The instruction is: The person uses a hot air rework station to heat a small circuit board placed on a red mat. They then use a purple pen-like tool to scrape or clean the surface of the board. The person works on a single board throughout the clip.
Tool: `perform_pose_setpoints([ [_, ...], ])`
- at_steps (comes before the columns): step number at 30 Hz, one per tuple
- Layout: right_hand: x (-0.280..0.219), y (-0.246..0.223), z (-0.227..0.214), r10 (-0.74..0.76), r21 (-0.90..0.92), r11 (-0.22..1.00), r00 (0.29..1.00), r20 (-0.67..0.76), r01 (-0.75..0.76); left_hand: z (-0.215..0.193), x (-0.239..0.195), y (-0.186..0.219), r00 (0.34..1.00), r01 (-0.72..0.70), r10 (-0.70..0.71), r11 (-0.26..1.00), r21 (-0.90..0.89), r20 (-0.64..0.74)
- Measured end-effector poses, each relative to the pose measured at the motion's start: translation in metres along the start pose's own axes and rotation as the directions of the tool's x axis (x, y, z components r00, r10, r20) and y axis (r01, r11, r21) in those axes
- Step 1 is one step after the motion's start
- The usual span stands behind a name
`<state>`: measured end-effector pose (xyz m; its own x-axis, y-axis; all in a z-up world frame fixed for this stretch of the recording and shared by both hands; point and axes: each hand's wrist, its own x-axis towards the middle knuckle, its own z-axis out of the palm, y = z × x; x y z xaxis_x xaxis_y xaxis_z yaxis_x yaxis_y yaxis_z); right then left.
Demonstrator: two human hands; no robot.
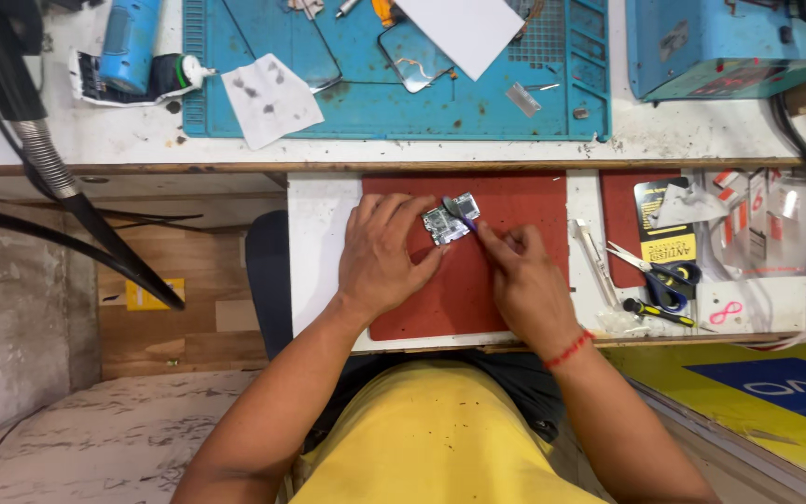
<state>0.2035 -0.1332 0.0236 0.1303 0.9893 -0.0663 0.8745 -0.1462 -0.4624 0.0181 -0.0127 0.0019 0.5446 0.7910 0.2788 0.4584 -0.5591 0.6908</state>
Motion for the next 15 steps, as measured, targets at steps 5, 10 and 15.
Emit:
perform_pose_setpoints([
  [5,-0.005,-0.002,0.002,-0.081,0.033,0.996,0.996,-0.023,0.082,-0.002,0.001,0.0,1.0,-0.002,0.002,1.0,-0.018,-0.017],
  [10,-0.004,0.003,0.007,-0.044,0.0,0.999,0.999,0.012,0.044,-0.002,-0.001,0.001,1.0,0.0,0.0,1.0,-0.006,0.015],
  [15,-0.003,0.019,0.001,0.003,0.011,1.0,0.997,-0.081,-0.002,0.002,-0.006,0.004,1.0,-0.013,0.013,1.0,-0.019,-0.011],
])
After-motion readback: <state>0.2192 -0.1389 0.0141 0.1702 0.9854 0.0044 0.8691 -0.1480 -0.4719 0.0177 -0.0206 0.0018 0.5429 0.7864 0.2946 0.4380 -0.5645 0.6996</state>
